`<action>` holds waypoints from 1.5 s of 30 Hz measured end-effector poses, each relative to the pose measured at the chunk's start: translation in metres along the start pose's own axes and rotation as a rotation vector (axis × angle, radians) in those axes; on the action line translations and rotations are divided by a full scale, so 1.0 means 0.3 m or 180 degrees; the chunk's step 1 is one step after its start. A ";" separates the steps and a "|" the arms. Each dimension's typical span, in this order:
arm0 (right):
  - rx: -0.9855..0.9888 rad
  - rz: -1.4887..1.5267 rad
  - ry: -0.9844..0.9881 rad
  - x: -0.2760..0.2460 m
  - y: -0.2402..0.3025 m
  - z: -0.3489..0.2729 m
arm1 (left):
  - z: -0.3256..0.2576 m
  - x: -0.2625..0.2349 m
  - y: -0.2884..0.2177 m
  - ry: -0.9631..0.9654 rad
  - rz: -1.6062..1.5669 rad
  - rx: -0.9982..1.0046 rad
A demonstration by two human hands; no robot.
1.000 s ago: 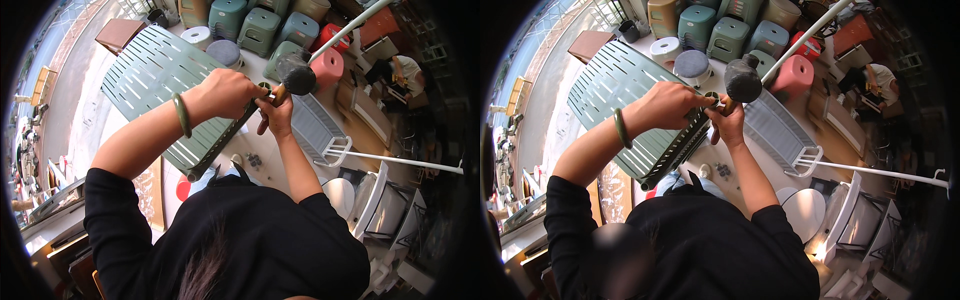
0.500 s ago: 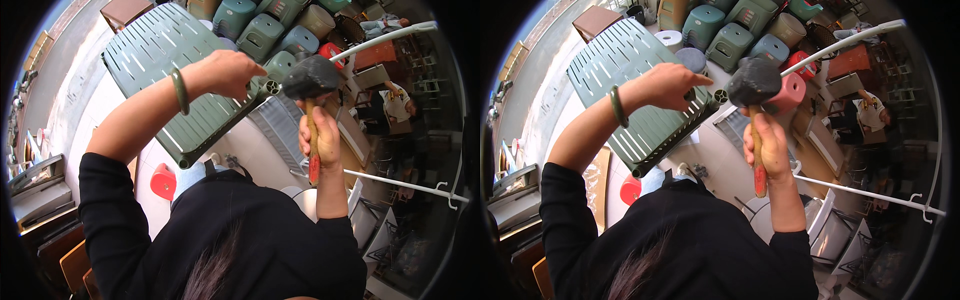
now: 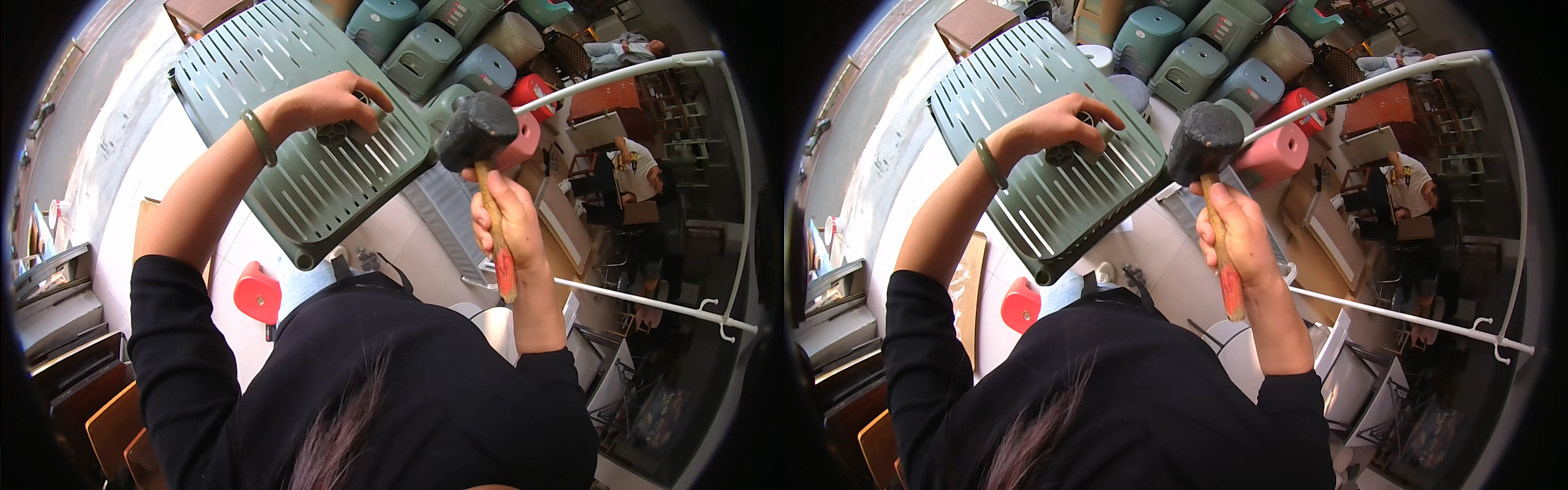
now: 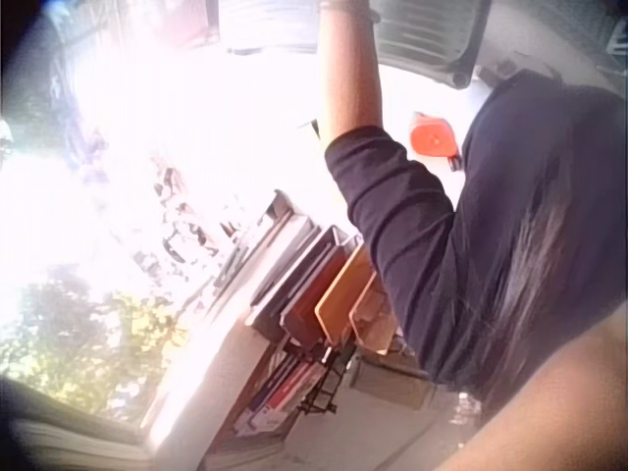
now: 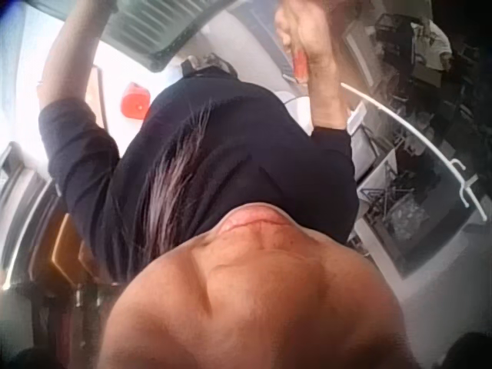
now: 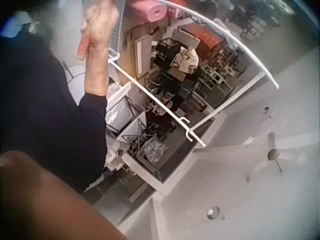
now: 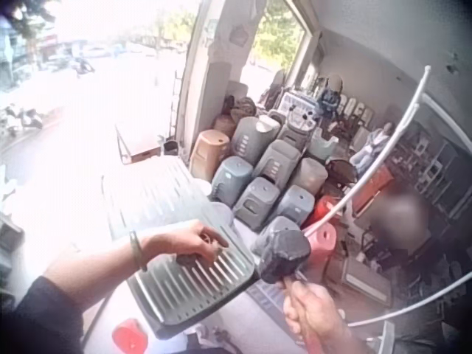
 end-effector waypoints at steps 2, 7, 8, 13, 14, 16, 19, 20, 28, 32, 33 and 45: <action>-0.0409 0.0135 -0.0130 0.002 0.023 -0.006 | -0.003 0.006 0.003 0.0004 -0.0078 -0.0059; 0.0145 -0.0039 -0.0011 0.046 0.000 0.012 | -0.008 0.008 -0.008 0.0050 -0.0164 -0.0067; 0.0153 0.0129 -0.0178 0.037 -0.004 0.012 | -0.007 0.010 -0.009 0.0070 -0.0093 -0.0053; -0.0596 0.0312 0.0005 0.026 0.004 0.011 | -0.007 0.008 -0.002 -0.0058 -0.0078 -0.0084; -0.0692 0.0317 -0.0072 0.024 0.001 0.015 | -0.009 0.005 -0.001 -0.0084 -0.0046 -0.0076; -0.0003 0.0056 -0.0056 0.033 -0.039 0.027 | -0.010 0.002 0.002 -0.0053 -0.0115 -0.0037; 0.0027 0.0026 -0.0636 0.019 -0.026 0.017 | -0.016 0.001 0.002 -0.0071 -0.0010 0.0106; 0.0003 -0.0005 -0.0755 0.024 -0.016 0.014 | -0.019 -0.002 0.004 -0.0159 -0.0053 0.0122; -0.1481 0.0642 -0.0393 0.396 0.013 0.099 | -0.181 -0.135 0.048 -0.0489 -0.1816 0.1278; -0.1515 0.0879 -0.0315 0.713 0.013 0.250 | -0.316 -0.310 0.146 -0.0534 -0.2446 0.1688; -0.1481 0.1066 -0.0258 0.793 0.017 0.288 | -0.345 -0.356 0.171 -0.0618 -0.2565 0.1785; -0.1450 0.0760 -0.0484 1.102 0.183 0.560 | -0.391 -0.731 0.283 -0.1244 -0.1852 0.1842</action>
Point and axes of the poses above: each hand's wrist, its own z-axis towards the middle knuckle, its own x-axis out of the palm, y = z × x, the point moved 5 cm from there along z, towards the middle knuckle, and after that the axes turned 4 degrees about z, right-handed, at the moved point
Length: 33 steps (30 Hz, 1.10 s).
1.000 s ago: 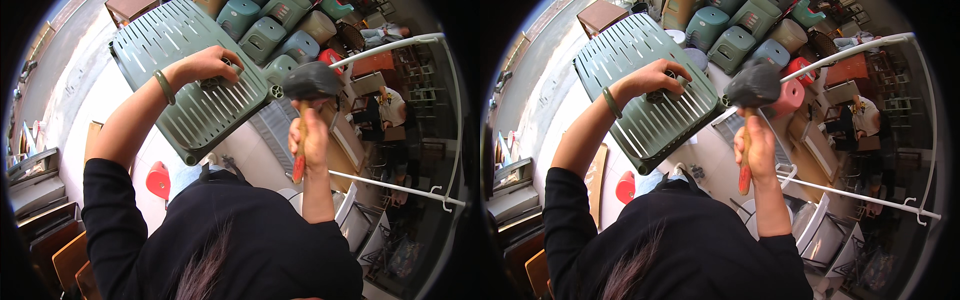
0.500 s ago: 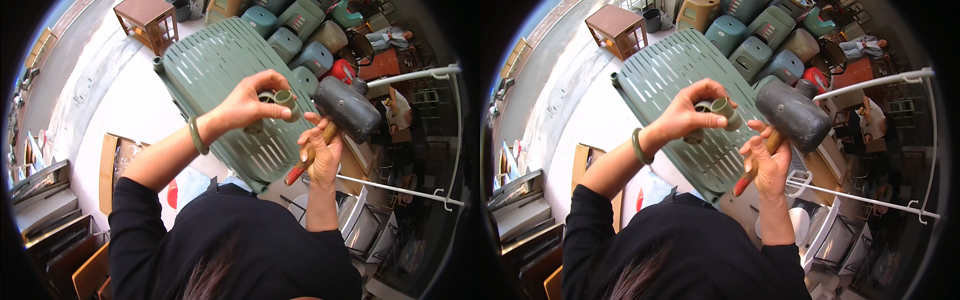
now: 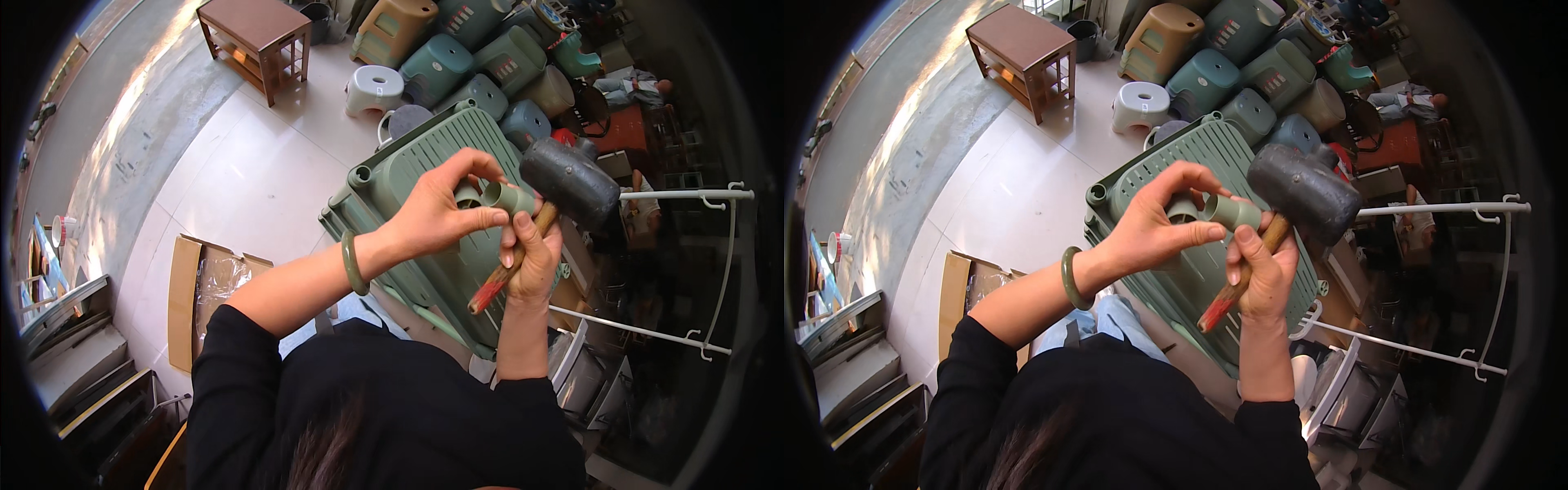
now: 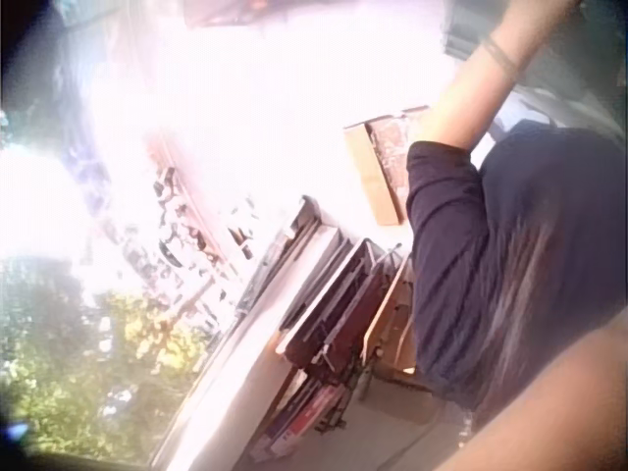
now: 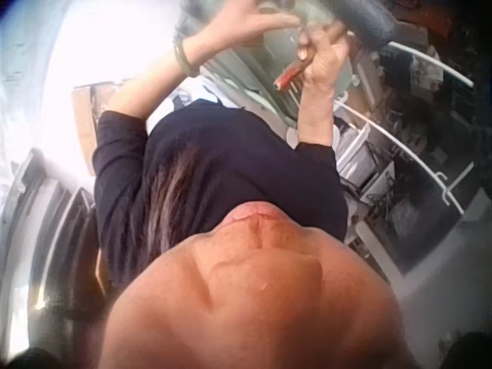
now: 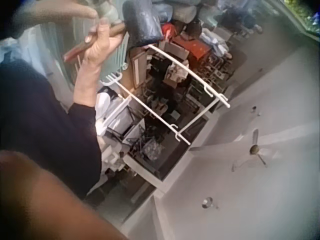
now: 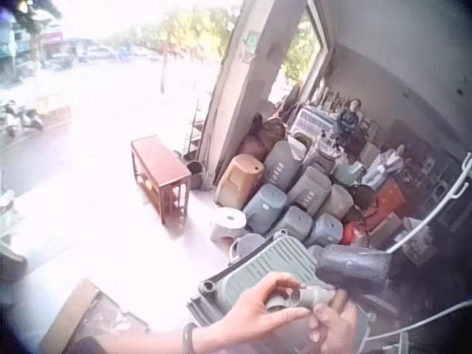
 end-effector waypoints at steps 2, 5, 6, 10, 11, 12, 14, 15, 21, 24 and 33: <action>-0.0077 -0.0321 -0.0211 -0.014 0.040 0.086 | 0.061 -0.086 -0.006 -0.0295 -0.0036 0.0042; -0.0076 -0.1375 -0.0236 -0.054 0.093 0.294 | 0.215 -0.257 0.025 -0.0497 0.0295 -0.0219; -0.0059 -0.1707 -0.0180 -0.064 0.095 0.380 | 0.263 -0.316 0.048 -0.0550 0.0312 -0.0535; -0.0199 -0.2626 -0.0053 -0.104 0.054 0.672 | 0.424 -0.425 0.140 -0.0304 0.1032 -0.0700; -0.0277 -0.3013 -0.0082 -0.109 0.030 0.730 | 0.451 -0.434 0.173 -0.0188 0.0987 -0.0630; -0.0158 -0.3249 -0.0073 -0.120 0.003 0.770 | 0.469 -0.446 0.218 -0.0132 0.0955 -0.0760; -0.0038 -0.3513 0.0101 -0.125 -0.054 0.824 | 0.492 -0.480 0.310 -0.0017 0.0923 -0.1049; -0.0051 -0.3867 0.0162 -0.124 -0.069 0.840 | 0.505 -0.488 0.352 0.0110 0.0798 -0.1081; 0.0623 -0.3856 -0.0069 -0.085 -0.100 0.853 | 0.644 -0.450 0.578 0.1308 0.1088 -0.0743; 0.0625 -0.4253 -0.0126 -0.028 -0.088 0.855 | 0.675 -0.358 0.625 0.1627 0.0858 -0.0229; 0.1024 -0.3221 -0.1433 -0.013 -0.095 0.760 | 0.697 -0.241 0.670 0.1695 0.0786 0.0198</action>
Point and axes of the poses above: each hand's wrist, its own z-axis towards the middle knuckle, its own x-axis out of the palm, y = z × x, the point moved 5 cm from there along z, towards the middle knuckle, and after that the axes turned 4 degrees about z, right-handed, at the moved point
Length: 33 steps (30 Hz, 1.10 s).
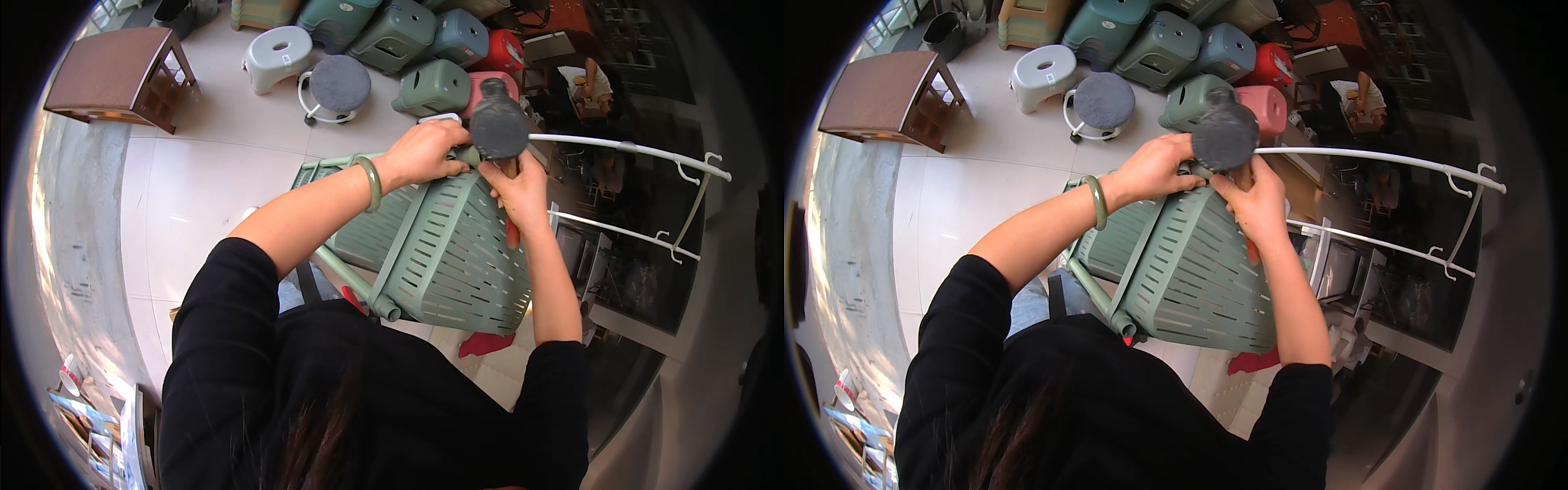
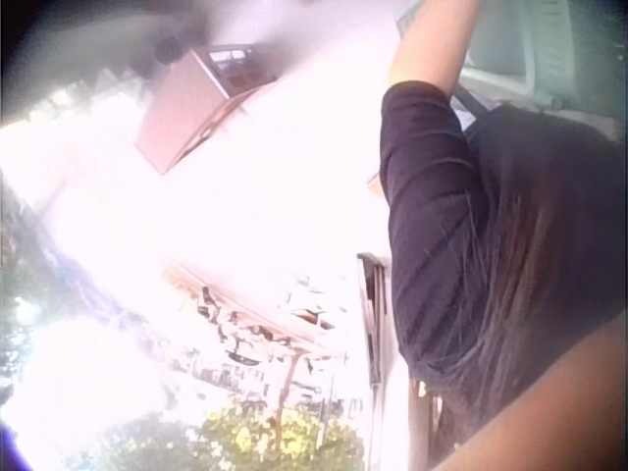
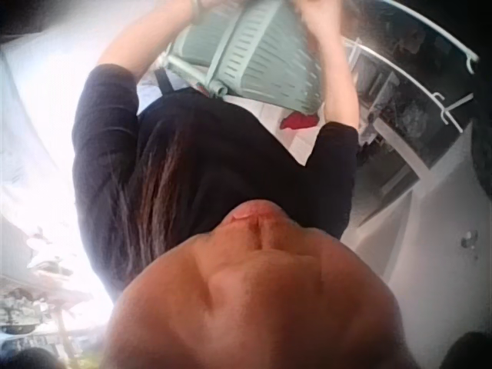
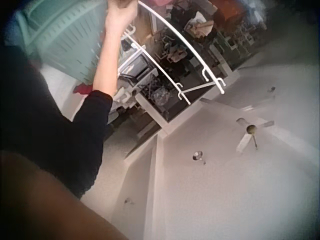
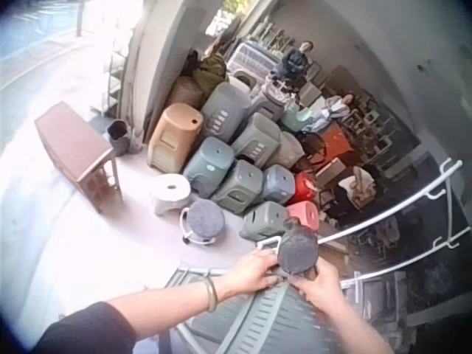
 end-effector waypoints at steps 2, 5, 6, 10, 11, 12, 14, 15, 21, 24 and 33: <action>-0.0170 0.0723 -0.0456 -0.046 0.019 -0.075 | 0.012 0.000 0.014 0.0030 -0.0029 0.0081; -0.0609 0.0911 -0.0837 -0.109 0.066 -0.200 | 0.018 0.009 0.028 0.0165 -0.0048 0.0109; -0.0513 0.0992 -0.0882 -0.098 0.058 -0.220 | 0.018 0.011 0.031 0.0197 -0.0055 0.0107; 0.0295 -0.0092 -0.0104 -0.010 0.008 -0.241 | 0.013 0.010 0.043 0.0228 -0.0157 0.0016; 0.0096 -0.0251 -0.0320 -0.013 0.017 -0.244 | 0.005 0.008 0.051 0.0289 -0.0162 -0.0056; 0.0052 -0.0154 -0.0377 -0.020 0.021 -0.246 | 0.000 0.002 0.056 0.0297 -0.0074 -0.0022; 0.0661 0.0254 -0.0663 -0.042 -0.002 -0.252 | -0.027 -0.022 0.089 0.0184 -0.0258 -0.0230; 0.0693 0.0528 -0.0859 -0.053 0.001 -0.257 | -0.049 -0.028 0.108 0.0168 -0.0340 -0.0353; 0.0669 0.0201 -0.0013 0.002 0.024 -0.196 | -0.283 -0.034 0.287 -0.0201 -0.1520 -0.2035; 0.0658 0.0453 -0.0639 -0.024 0.025 -0.184 | -0.481 0.028 0.320 -0.0562 -0.3637 -0.3534; 0.0645 0.0337 -0.0852 -0.025 0.026 -0.170 | -0.717 0.006 0.270 -0.1251 -0.5592 -0.4324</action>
Point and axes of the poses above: each hand's wrist, its own z-axis towards the middle knuckle, its own x-axis out of the palm, y = z × x, the point moved 5 cm from there along z, towards the middle knuckle, and after that the axes turned 4 degrees about z, right-handed, at the moved point
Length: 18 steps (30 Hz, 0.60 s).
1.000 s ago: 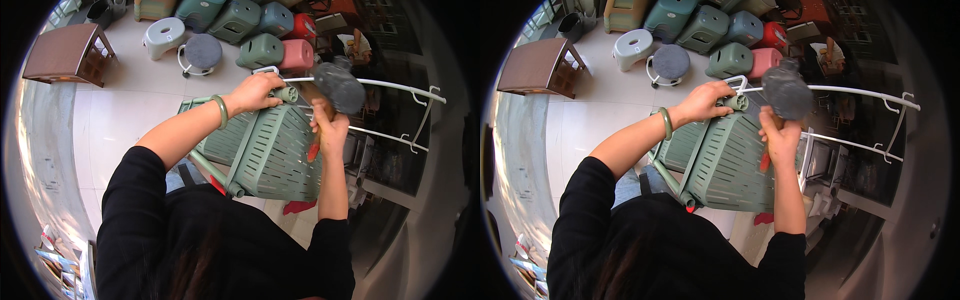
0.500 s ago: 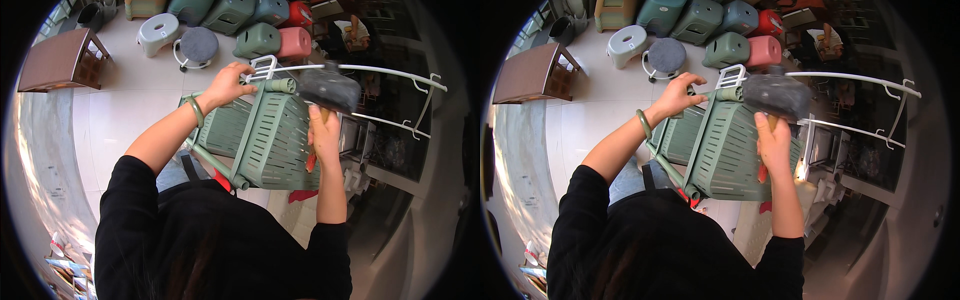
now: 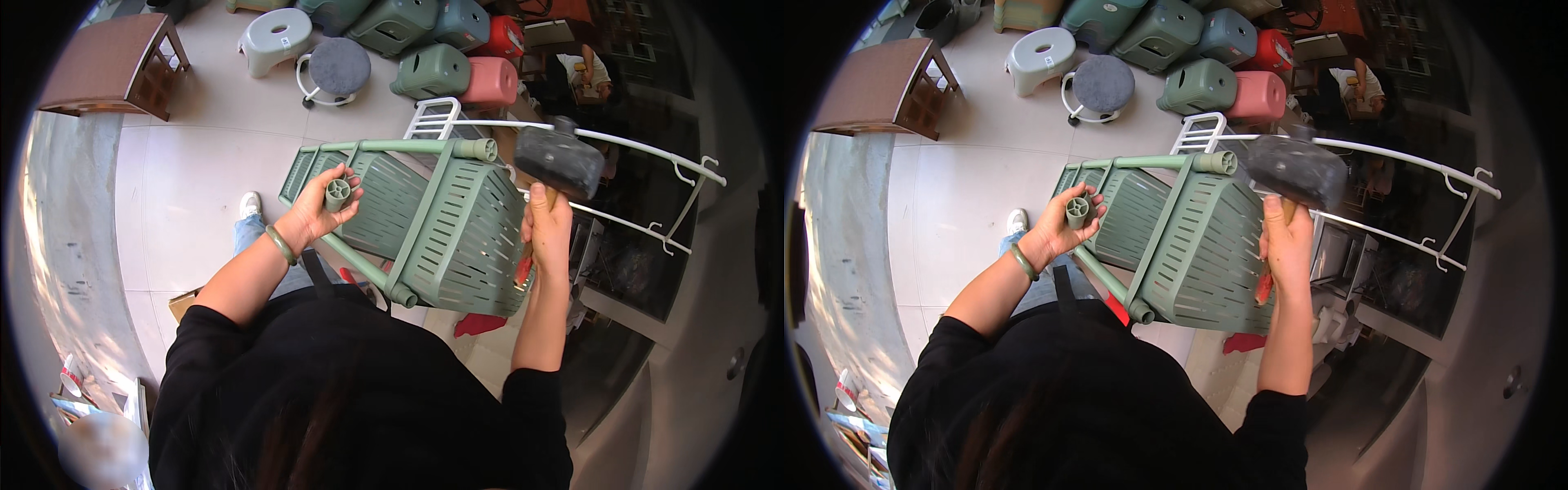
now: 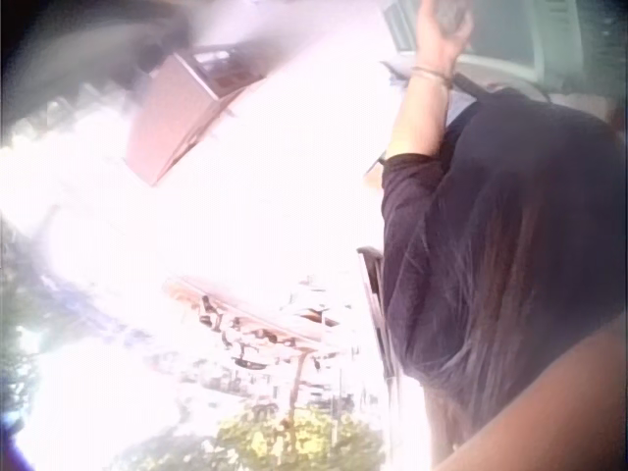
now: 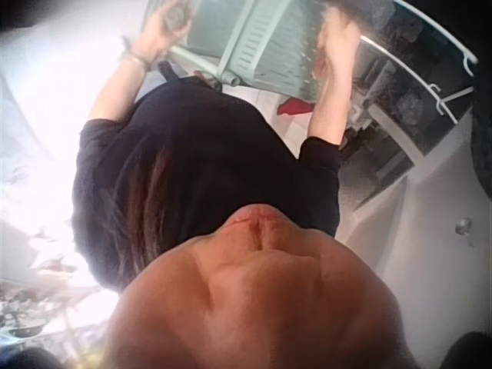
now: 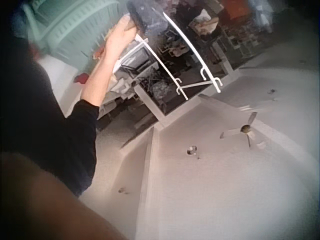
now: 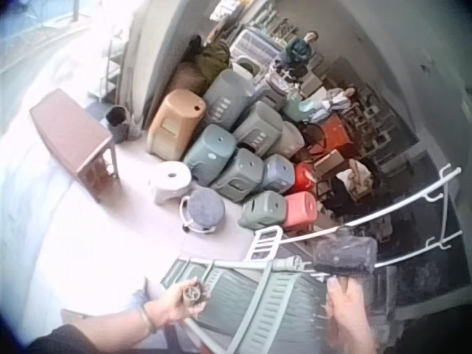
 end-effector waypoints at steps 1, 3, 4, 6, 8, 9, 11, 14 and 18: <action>-0.0008 0.0180 -0.0126 -0.007 -0.002 0.000 | -0.006 0.012 -0.014 0.0091 0.0129 0.0047; -0.0041 -0.0455 0.0464 0.021 -0.007 -0.001 | -0.017 0.043 -0.038 0.0162 0.0526 0.0149; 0.0011 -0.0662 0.0809 0.041 -0.016 -0.002 | -0.020 0.074 -0.054 0.0379 0.0672 0.0206; 0.0070 -0.0532 0.0566 0.021 -0.025 0.006 | -0.023 0.128 -0.074 0.0564 0.0962 0.0290; 0.0162 -0.0246 0.0126 -0.006 -0.039 0.012 | -0.036 0.168 -0.086 0.0637 0.1031 0.0393; 0.0079 -0.0384 0.0415 0.010 -0.041 0.015 | -0.044 0.185 -0.088 0.0637 0.1103 0.0459; 0.0234 -0.0819 0.0579 0.017 -0.048 0.017 | -0.059 0.220 -0.092 0.0665 0.1271 0.0539; -0.0716 -0.1307 0.0606 0.024 0.026 -0.020 | -0.086 0.272 -0.082 0.0769 0.1418 0.0627; -0.0077 0.0419 0.0928 0.056 0.040 -0.180 | -0.167 0.362 -0.037 0.0889 0.1248 0.1251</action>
Point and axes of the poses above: each hand's wrist, its own z-axis towards the middle knuckle, its own x-axis out of the palm, y = z × x, the point moved 5 cm from there along z, towards the middle knuckle, and after that the axes turned 4 degrees about z, right-handed, at the moved point
